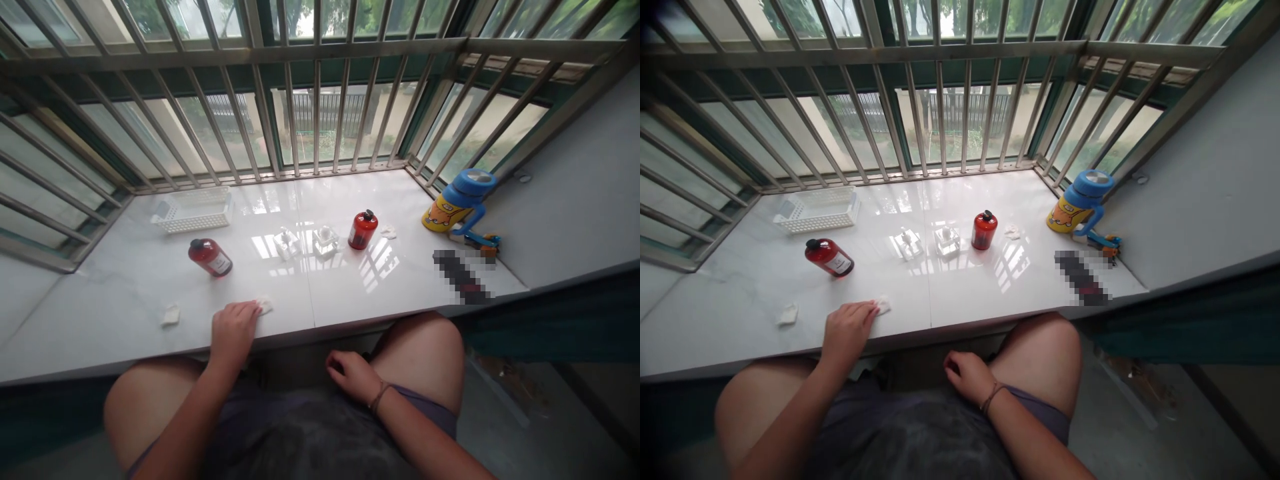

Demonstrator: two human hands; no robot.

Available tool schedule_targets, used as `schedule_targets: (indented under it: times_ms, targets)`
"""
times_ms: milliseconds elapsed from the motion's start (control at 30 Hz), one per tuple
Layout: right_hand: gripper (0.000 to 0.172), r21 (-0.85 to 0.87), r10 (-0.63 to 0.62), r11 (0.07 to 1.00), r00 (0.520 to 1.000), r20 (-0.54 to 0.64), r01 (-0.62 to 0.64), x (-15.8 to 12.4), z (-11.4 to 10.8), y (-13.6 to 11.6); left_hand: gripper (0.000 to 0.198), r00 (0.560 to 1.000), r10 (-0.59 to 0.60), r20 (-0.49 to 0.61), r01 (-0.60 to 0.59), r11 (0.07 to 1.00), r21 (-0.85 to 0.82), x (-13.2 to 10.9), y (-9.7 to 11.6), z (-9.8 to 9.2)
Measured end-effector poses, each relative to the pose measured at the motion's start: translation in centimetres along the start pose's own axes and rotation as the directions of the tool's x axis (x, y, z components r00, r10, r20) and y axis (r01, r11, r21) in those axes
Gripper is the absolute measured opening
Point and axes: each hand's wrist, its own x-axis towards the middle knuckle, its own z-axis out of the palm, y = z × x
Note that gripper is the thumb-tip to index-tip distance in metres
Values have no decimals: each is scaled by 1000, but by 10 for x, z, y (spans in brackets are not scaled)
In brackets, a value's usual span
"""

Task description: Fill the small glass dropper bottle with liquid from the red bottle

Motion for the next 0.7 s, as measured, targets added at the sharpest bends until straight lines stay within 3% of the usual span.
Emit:
schedule_targets:
  times_ms: [100, 233, 400, 533, 600, 700]
  targets:
    - [15, 0, -4, 1000, 1000, 14, 4, 0, 1, -1, 31, 989, -144, -19, 145, 985, 93, -10, -48, -14]
    - [15, 3, -11, 1000, 1000, 27, 11, 2, 3, -1, 36, 946, -313, -85, 321, 941, 106, -13, -87, -39]
    - [16, -4, -16, 1000, 999, 41, 16, 3, 4, 1, 40, 842, -508, -184, 535, 831, 154, 12, -134, -65]
    - [16, -12, -12, 1000, 999, 43, 12, 2, 4, 1, 39, 753, -651, -96, 658, 740, 141, 37, -174, -72]
    - [16, -14, -10, 1000, 999, 36, 10, 2, 4, 1, 39, 750, -658, -63, 661, 743, 107, 46, -184, -70]
    - [16, -15, -6, 1000, 1000, 23, 6, 3, 4, 0, 47, 789, -610, -79, 613, 790, 26, 58, -179, -62]
